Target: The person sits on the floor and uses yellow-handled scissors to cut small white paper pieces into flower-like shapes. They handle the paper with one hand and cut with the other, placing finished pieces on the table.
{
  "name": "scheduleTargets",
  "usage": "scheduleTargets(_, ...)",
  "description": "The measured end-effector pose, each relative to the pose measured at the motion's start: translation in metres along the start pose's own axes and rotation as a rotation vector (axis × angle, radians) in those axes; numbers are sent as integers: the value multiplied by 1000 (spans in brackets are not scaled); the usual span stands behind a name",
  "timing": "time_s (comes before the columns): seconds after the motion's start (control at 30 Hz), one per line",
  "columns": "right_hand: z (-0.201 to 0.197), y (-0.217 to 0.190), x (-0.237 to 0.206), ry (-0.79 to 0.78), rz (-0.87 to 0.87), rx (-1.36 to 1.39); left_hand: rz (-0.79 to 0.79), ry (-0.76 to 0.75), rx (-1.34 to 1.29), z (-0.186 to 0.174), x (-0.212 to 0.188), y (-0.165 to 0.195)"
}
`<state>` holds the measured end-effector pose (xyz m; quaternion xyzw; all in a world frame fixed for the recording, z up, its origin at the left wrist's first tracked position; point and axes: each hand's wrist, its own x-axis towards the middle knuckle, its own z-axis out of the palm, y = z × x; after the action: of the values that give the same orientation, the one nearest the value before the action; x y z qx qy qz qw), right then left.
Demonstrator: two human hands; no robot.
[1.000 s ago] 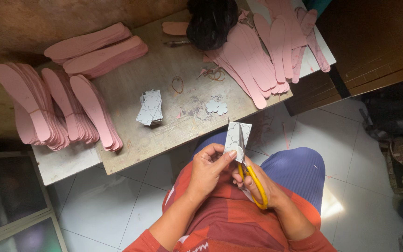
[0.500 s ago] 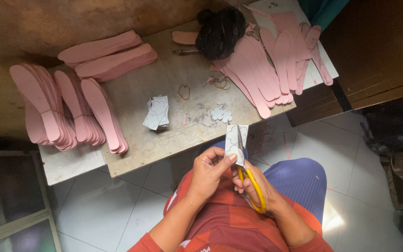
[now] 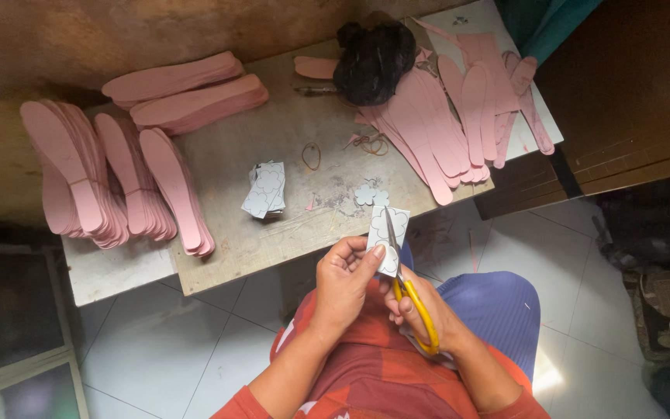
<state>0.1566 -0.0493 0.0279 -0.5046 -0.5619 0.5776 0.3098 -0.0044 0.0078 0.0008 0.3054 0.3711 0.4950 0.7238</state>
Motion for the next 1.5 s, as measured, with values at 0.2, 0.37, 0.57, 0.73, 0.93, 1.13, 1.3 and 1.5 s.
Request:
scheduleTargets(0.2, -3, -4, 13, -72, -140, -65, -1, 14, 45, -5, -1, 14)
scheduleTargets(0.37, 1, -8, 22, -135, -137, 14, 10, 33, 121, -9, -3, 31)
scheduleTargets(0.57, 3, -8, 30, -163, -107, 29, 37, 75, 187, -14, -2, 44)
scheduleTargets(0.73, 6, -4, 33, -167, -87, 94, 58, 84, 224, -17, -2, 49)
scheduleTargets(0.93, 4, -4, 31, -188, -45, 108, 80, 76, 235, -18, -5, 55)
scheduleTargets(1.13, 4, -7, 27, -207, -10, 135, 75, 133, 306, -13, -7, 61)
scheduleTargets(1.3, 6, -6, 24, -200, -68, 118, 71, 121, 325, -10, -8, 62)
scheduleTargets(1.5, 7, -1, 19, -195, -39, 160, 29, 127, 437, -12, -9, 64)
